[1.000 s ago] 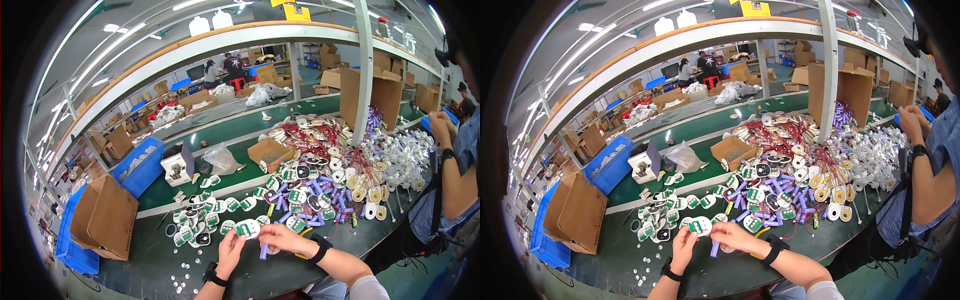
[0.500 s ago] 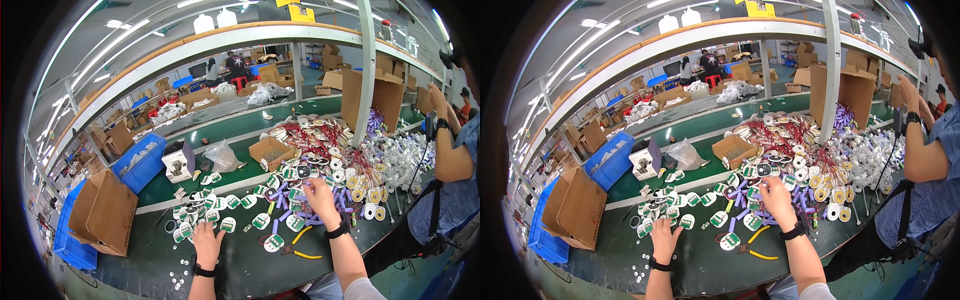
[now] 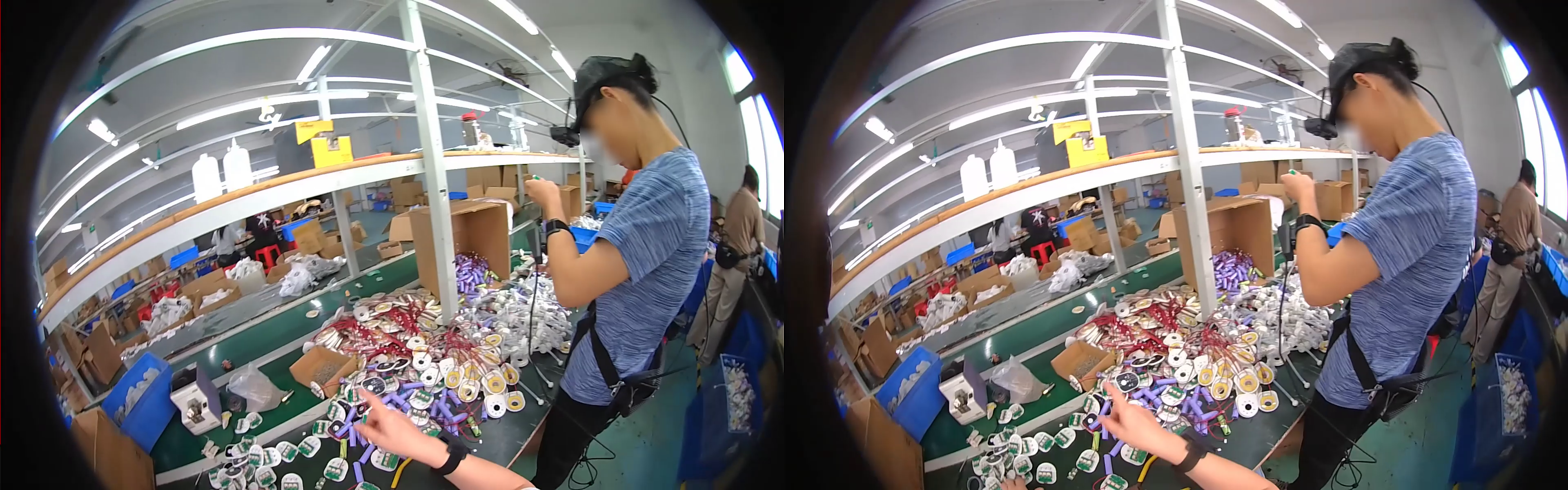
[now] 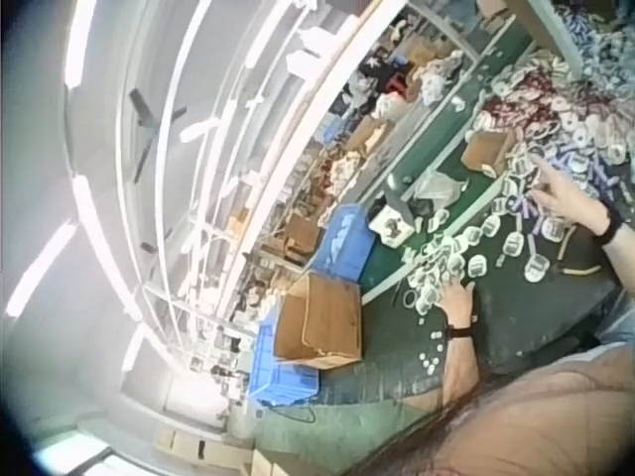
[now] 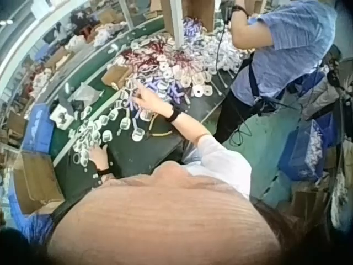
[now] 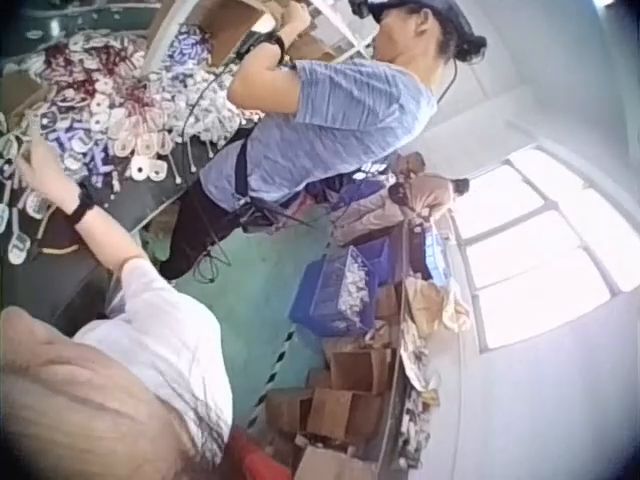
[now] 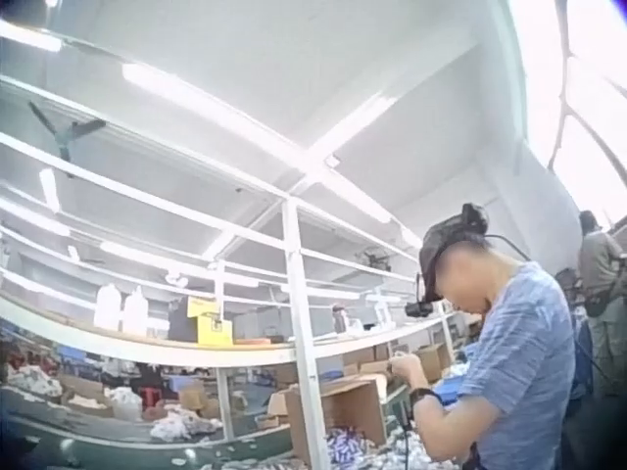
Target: Assembling small electronic components with buttons and wiring at a factory workbench.
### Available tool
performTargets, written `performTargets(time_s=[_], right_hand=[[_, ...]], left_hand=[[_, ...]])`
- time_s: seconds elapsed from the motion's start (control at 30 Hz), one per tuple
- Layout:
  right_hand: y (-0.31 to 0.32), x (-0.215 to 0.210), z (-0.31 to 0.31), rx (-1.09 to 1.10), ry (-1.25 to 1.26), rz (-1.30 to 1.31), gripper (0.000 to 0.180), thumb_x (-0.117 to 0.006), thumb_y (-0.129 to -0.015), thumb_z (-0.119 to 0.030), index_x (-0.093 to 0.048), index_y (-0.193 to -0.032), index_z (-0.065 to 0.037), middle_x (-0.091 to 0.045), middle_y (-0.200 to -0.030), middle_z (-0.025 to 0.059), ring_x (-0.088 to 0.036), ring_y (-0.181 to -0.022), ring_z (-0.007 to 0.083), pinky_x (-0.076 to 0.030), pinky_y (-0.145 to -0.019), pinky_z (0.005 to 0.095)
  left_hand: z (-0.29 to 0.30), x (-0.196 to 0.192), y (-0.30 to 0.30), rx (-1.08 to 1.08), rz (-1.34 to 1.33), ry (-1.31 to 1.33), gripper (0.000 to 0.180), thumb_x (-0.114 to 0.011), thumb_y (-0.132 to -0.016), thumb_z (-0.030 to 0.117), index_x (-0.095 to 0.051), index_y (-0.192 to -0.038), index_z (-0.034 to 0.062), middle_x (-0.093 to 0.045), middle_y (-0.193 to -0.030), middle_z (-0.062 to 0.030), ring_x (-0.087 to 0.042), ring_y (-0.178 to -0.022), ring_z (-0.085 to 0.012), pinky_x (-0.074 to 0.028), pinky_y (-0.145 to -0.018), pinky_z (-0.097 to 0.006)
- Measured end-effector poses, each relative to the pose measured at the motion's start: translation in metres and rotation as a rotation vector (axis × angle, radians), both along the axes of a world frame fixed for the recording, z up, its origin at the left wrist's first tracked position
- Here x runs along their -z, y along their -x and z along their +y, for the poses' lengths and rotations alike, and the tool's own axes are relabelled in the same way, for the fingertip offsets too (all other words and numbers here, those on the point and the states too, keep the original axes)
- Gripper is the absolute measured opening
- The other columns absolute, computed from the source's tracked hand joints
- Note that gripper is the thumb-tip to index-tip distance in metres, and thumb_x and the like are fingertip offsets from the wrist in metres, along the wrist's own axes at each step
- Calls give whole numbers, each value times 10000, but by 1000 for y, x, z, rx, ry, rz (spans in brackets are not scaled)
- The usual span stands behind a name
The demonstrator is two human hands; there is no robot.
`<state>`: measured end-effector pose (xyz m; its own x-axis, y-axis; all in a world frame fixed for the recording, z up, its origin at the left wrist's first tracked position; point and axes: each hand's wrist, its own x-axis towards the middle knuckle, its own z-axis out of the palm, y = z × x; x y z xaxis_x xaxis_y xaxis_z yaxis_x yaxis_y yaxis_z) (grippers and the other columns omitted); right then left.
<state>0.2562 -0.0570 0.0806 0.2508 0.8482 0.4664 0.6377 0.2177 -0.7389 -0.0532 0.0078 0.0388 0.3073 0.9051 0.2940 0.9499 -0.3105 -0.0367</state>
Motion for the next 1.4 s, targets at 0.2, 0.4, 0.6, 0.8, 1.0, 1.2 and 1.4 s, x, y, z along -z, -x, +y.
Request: performTargets(time_s=[0.2, 0.4, 0.6, 0.8, 1.0, 1.2, 1.4], right_hand=[[-84, -87, -29, 141, -265, 221, 888, -643, -809, -151, -15, -1416, 7, -581, -626, 72, -551, -566, 122, -446, -551, 270], [-157, -185, -74, 378, -383, 198, 856, -597, -822, -169, -7, -1405, 44, -583, -609, 57, -536, -545, 98, -430, -532, 241], [-165, -138, -89, 350, -302, 206, 685, -597, -811, -161, -242, -1362, 36, -582, -613, 66, -537, -569, 102, -425, -536, 263], [-98, -35, -74, 197, 77, -81, 326, -615, -822, -298, -610, -1057, -73, -636, -708, 117, -614, -631, 224, -474, -582, 341], [11, 48, -55, -260, 342, -424, 360, -593, -784, -344, -589, -975, -39, -634, -833, 191, -619, -765, 372, -494, -640, 437], [51, 99, -62, -91, 80, -538, 381, -659, -725, -320, -571, -919, -5, -529, -893, 159, -560, -657, 296, -419, -535, 368], [51, 97, -75, 36, -41, -360, 414, -633, -755, -324, -541, -1012, -12, -560, -857, 173, -584, -719, 322, -450, -572, 393]], left_hand=[[28, 45, 20, 3, 132, -94, 390, -610, -787, 302, -575, -1058, 25, -587, -1043, -178, -533, -991, -332, -430, -855, -413], [32, 52, 18, 31, 96, -199, 319, -482, -795, 131, -552, -1095, 51, -586, -1045, -152, -556, -925, -320, -475, -763, -408], [34, 46, 23, 34, 235, -126, 367, -552, -833, 374, -610, -998, 52, -617, -942, -160, -569, -891, -328, -451, -799, -424], [19, 23, 4, 131, 67, -90, 486, -644, -754, 447, -618, -976, 15, -617, -941, -199, -560, -888, -377, -411, -844, -460], [35, 49, 5, 236, -190, 28, 512, -695, -738, 335, -562, -1092, -9, -542, -1089, -227, -452, -1064, -363, -354, -913, -479], [31, 57, -22, 367, -115, 67, 565, -658, -795, 344, -502, -1178, -42, -485, -1185, -267, -446, -1083, -398, -336, -967, -450], [-21, -4, -53, 253, -255, 340, 591, -666, -780, 378, -506, -1211, 6, -462, -1217, -275, -440, -1101, -395, -337, -968, -442]])
